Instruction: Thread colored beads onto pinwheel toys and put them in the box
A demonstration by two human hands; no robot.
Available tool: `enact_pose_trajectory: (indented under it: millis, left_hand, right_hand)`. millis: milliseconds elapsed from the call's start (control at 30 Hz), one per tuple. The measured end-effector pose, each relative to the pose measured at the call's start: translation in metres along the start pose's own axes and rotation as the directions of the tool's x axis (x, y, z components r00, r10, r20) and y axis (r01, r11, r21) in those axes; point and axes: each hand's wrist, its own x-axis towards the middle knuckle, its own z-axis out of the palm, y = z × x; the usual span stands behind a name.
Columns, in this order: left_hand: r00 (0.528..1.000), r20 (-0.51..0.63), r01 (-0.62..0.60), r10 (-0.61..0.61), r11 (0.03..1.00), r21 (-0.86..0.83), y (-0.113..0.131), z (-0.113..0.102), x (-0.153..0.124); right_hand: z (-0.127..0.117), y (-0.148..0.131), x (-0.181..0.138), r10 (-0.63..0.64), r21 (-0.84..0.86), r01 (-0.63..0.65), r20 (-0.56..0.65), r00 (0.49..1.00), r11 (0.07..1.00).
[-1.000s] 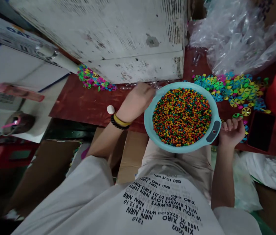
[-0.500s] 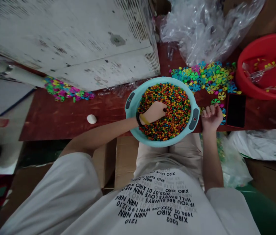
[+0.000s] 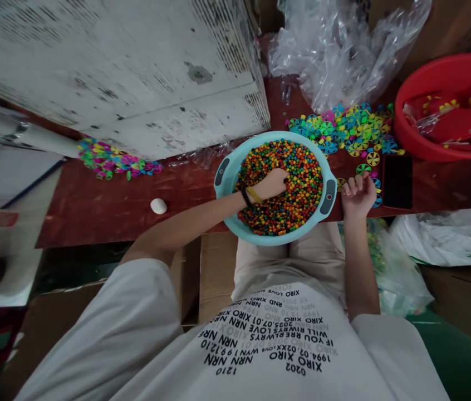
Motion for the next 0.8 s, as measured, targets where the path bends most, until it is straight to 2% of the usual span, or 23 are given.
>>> enact_pose_trajectory:
  millis: [100,167,233,300,333,400,567,700,800]
  left_hand:
    - [0.977,0.161,-0.154,0.14,0.985,0.078,0.0,-0.017,-0.013]
    - [0.936,0.261,-0.29,0.237,0.939,0.186,0.001,-0.028,-0.026]
    - [0.878,0.356,-0.442,0.319,0.825,0.351,0.002,-0.037,-0.039]
    - [0.842,0.424,-0.524,0.333,0.693,0.495,0.004,-0.042,-0.051]
    - [0.844,0.433,-0.524,0.318,0.663,0.535,0.005,-0.043,-0.056]
    - [0.861,0.43,-0.49,0.271,0.668,0.56,0.007,-0.042,-0.062]
    - [0.917,0.347,-0.354,0.199,0.807,0.473,0.008,-0.03,-0.065]
    - [0.931,0.296,-0.352,0.213,0.738,0.576,0.008,-0.02,-0.064]
    - [0.917,0.304,-0.397,0.259,0.665,0.632,0.003,-0.018,-0.062]
  right_hand:
    - [-0.001,0.001,0.0,-0.004,-0.012,0.004,0.009,1.0,1.0]
    - [-0.002,0.001,0.0,-0.002,0.0,0.002,0.02,1.0,1.0]
    - [-0.003,0.001,0.0,0.005,0.019,-0.005,0.034,0.999,1.0]
    - [-0.003,0.001,0.0,0.008,0.017,-0.009,0.036,0.999,1.0]
    - [-0.003,0.001,0.0,0.009,0.013,-0.009,0.032,0.999,1.0]
    - [-0.003,0.001,0.0,0.012,0.013,-0.012,0.026,1.0,1.0]
    - [0.0,0.0,-0.001,0.023,0.029,-0.024,0.032,0.999,0.999]
    - [0.003,0.0,-0.002,0.025,0.005,-0.025,0.017,1.0,1.0]
    - [0.003,-0.001,-0.002,0.025,0.002,-0.025,0.007,1.0,1.0]
